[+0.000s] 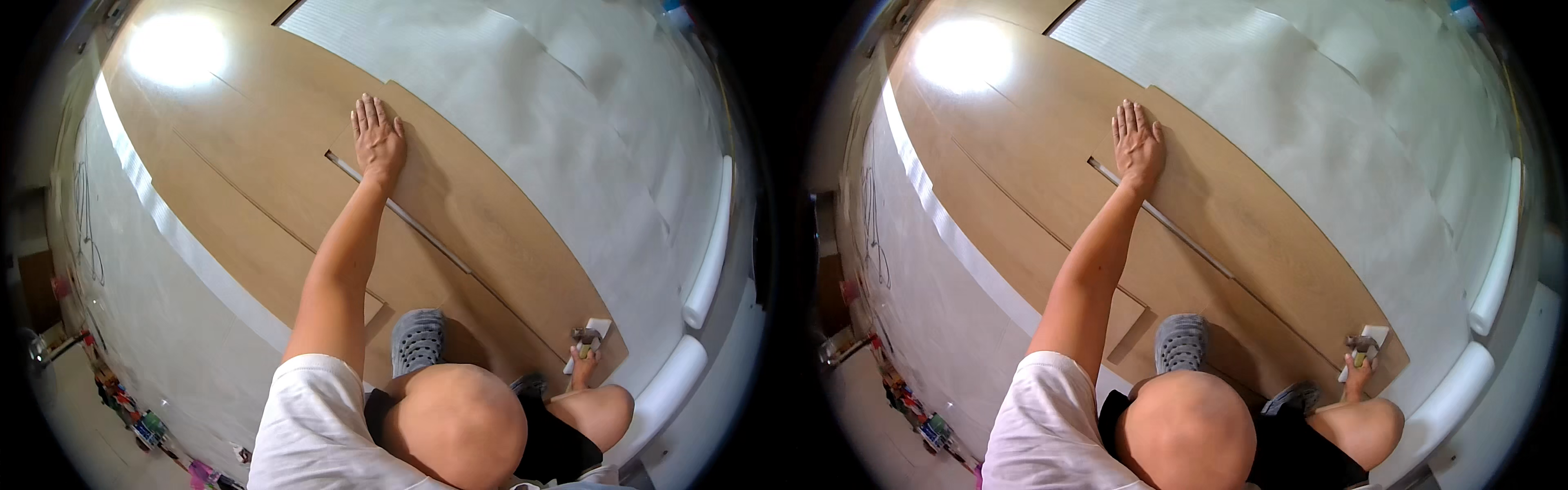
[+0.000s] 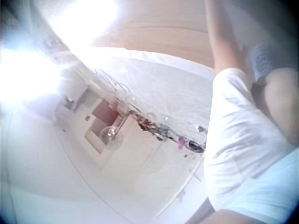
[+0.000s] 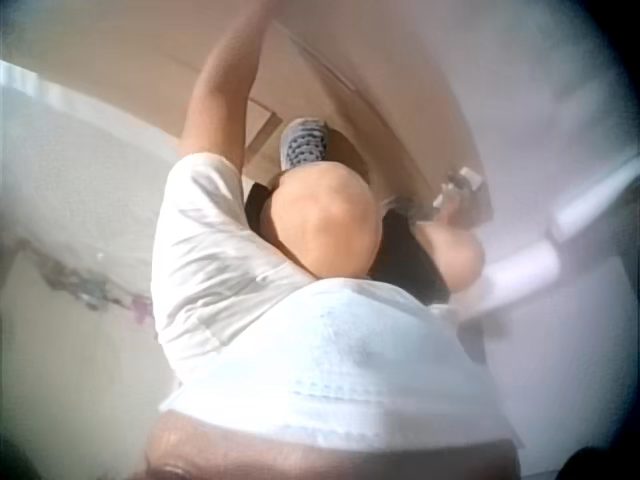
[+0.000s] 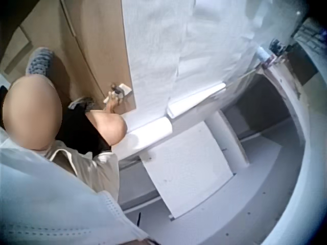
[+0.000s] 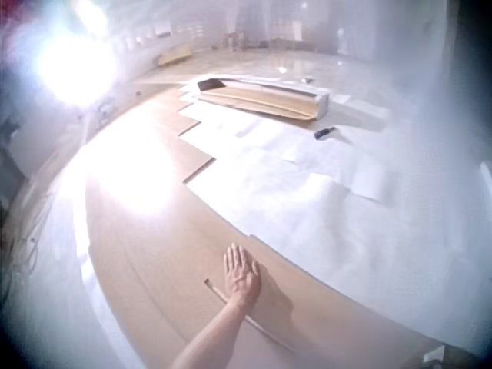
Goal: The person positions wooden floor planks onto a white underlay, aligning the grooves and using a hammer with a tapping block to secure the planks together.
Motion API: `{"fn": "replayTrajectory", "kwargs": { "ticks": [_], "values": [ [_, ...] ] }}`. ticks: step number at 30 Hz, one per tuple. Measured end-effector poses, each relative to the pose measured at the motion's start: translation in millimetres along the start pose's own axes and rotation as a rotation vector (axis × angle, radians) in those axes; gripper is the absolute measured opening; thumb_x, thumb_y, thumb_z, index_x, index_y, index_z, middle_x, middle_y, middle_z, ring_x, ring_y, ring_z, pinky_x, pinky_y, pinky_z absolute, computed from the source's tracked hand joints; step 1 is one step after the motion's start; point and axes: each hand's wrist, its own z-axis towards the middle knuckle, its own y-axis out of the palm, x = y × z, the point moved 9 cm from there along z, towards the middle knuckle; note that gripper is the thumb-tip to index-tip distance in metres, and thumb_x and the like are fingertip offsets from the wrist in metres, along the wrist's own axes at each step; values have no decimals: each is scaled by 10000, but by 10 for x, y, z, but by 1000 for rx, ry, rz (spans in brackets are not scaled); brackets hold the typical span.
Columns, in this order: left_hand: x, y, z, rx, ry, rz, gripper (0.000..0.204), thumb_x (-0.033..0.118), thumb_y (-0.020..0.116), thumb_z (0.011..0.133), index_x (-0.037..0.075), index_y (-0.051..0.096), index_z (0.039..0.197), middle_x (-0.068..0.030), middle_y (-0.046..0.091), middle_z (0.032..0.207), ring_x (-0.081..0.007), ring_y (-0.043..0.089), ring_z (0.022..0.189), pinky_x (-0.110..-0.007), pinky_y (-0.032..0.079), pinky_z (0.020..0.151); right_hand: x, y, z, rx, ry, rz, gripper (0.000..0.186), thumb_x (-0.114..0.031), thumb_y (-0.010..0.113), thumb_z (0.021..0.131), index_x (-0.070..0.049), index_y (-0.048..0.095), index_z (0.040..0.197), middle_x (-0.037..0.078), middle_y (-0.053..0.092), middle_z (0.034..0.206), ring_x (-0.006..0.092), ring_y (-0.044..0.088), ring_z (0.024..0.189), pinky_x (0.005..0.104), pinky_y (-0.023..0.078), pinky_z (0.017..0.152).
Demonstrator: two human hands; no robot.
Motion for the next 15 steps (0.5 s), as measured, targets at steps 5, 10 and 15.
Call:
{"fn": "replayTrajectory", "kwargs": {
  "ticks": [5,10,15],
  "values": [
    [469,204,-212,21,516,70,569,231,422,1012,72,384,1556,-125,311,1656,-335,236,1537,-488,121,1268,411,-108,-644,-81,400,-192,495,-440,842,798,-4,697,983,233,667,1103,417,632,984,503,496,859],
    [-433,72,-156,-66,333,164,668,389,380,1041,94,235,1622,-66,209,1701,-256,173,1569,-441,105,1278,526,-75,-1583,50,268,11,453,-482,794,830,-64,721,988,219,651,1197,372,501,1238,483,377,1079],
    [-879,121,255,-252,480,606,599,401,306,1079,54,366,1563,-184,302,1641,-345,243,1533,-451,194,1264,763,169,-3066,114,656,124,539,-503,763,828,-26,737,1077,304,597,1252,465,493,1223,550,399,1050]
  ]
}}
